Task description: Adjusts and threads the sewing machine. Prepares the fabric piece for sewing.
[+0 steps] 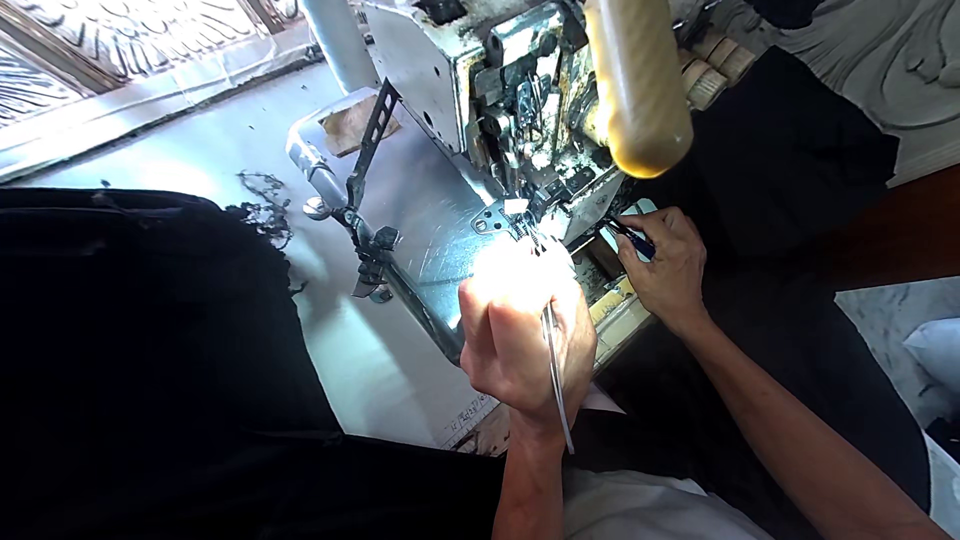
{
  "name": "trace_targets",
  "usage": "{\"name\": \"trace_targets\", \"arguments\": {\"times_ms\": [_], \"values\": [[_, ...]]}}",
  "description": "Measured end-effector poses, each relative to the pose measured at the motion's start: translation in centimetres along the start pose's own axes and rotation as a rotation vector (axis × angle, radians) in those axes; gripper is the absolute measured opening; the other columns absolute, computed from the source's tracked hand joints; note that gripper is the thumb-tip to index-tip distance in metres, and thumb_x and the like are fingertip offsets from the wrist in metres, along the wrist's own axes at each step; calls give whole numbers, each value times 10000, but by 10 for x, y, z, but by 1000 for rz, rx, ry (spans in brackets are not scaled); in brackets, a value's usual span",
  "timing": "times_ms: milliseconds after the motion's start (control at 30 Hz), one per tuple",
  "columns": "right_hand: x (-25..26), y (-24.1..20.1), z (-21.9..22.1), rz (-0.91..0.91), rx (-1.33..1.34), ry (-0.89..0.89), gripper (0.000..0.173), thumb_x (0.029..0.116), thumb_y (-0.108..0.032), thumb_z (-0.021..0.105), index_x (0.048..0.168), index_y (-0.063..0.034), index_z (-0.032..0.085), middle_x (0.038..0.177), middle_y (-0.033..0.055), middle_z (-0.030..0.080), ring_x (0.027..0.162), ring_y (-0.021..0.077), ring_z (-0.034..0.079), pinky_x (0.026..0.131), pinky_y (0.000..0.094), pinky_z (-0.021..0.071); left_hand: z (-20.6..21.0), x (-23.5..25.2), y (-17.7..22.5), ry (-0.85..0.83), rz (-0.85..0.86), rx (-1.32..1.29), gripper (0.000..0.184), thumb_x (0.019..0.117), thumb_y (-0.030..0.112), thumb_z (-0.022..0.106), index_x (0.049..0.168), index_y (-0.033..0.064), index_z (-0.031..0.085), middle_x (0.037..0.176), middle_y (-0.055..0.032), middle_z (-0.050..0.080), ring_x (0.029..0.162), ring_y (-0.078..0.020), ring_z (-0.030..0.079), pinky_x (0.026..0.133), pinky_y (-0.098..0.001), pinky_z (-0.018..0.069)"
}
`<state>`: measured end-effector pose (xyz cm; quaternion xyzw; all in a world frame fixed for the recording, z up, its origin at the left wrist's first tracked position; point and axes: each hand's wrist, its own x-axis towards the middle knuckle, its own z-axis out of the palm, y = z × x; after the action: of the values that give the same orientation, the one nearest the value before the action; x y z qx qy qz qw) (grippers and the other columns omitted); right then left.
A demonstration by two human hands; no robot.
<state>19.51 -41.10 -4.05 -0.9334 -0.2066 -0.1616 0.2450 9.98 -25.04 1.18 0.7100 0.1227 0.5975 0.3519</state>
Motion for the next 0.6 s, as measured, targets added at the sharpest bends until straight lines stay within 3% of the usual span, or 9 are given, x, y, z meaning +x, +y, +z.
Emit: {"name": "trace_targets", "arguments": {"times_ms": [600], "values": [[-1, 0, 0, -11, 12, 5, 298, 993, -237, 644, 1222, -62, 720, 1069, 171, 634, 937, 325, 620, 778, 470, 509, -2, -1, 0, -13, 5, 8, 129, 886, 32, 669, 815, 60, 565, 859, -32, 554, 842, -65, 605, 723, -156, 514]]}}
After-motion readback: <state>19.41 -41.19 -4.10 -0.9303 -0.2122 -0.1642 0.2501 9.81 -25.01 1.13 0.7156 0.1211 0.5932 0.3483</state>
